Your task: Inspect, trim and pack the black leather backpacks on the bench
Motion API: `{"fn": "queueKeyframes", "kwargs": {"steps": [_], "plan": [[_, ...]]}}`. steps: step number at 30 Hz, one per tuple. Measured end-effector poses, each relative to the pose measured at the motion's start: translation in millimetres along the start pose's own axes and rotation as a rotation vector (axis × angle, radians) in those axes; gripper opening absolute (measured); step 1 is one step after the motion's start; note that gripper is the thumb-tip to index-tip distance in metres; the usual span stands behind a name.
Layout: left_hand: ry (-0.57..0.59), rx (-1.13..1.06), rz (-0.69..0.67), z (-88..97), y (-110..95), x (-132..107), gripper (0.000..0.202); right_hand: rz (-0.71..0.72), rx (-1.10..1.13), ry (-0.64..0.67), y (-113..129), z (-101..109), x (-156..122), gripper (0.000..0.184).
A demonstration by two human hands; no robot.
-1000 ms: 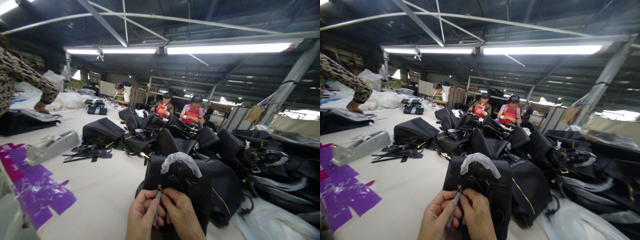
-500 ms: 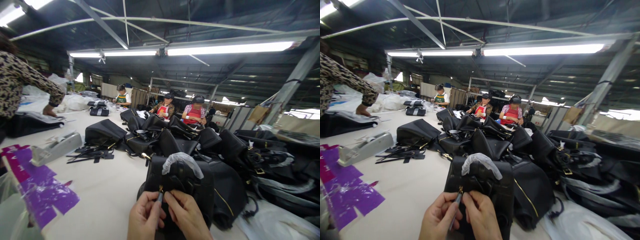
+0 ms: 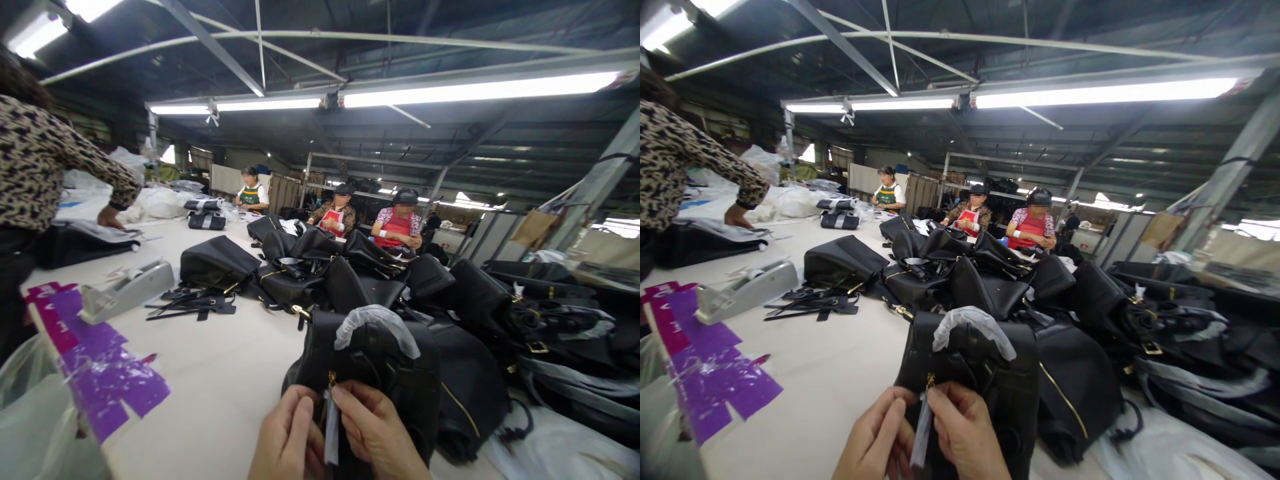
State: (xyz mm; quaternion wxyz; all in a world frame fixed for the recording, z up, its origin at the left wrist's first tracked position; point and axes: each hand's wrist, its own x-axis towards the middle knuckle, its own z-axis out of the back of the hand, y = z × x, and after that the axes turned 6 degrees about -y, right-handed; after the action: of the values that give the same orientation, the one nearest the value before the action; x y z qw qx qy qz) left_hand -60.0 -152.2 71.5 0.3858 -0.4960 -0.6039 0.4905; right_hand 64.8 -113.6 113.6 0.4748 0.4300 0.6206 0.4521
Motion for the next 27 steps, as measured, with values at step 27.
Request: {"fn": "queueKeyframes", "kwargs": {"steps": [27], "plan": [[-0.041, 0.328, -0.471, -4.5, -8.4, 2.4, 0.021, 0.119, -0.176, 0.058, 5.0, 0.1, -2.9, 0.040]]}}
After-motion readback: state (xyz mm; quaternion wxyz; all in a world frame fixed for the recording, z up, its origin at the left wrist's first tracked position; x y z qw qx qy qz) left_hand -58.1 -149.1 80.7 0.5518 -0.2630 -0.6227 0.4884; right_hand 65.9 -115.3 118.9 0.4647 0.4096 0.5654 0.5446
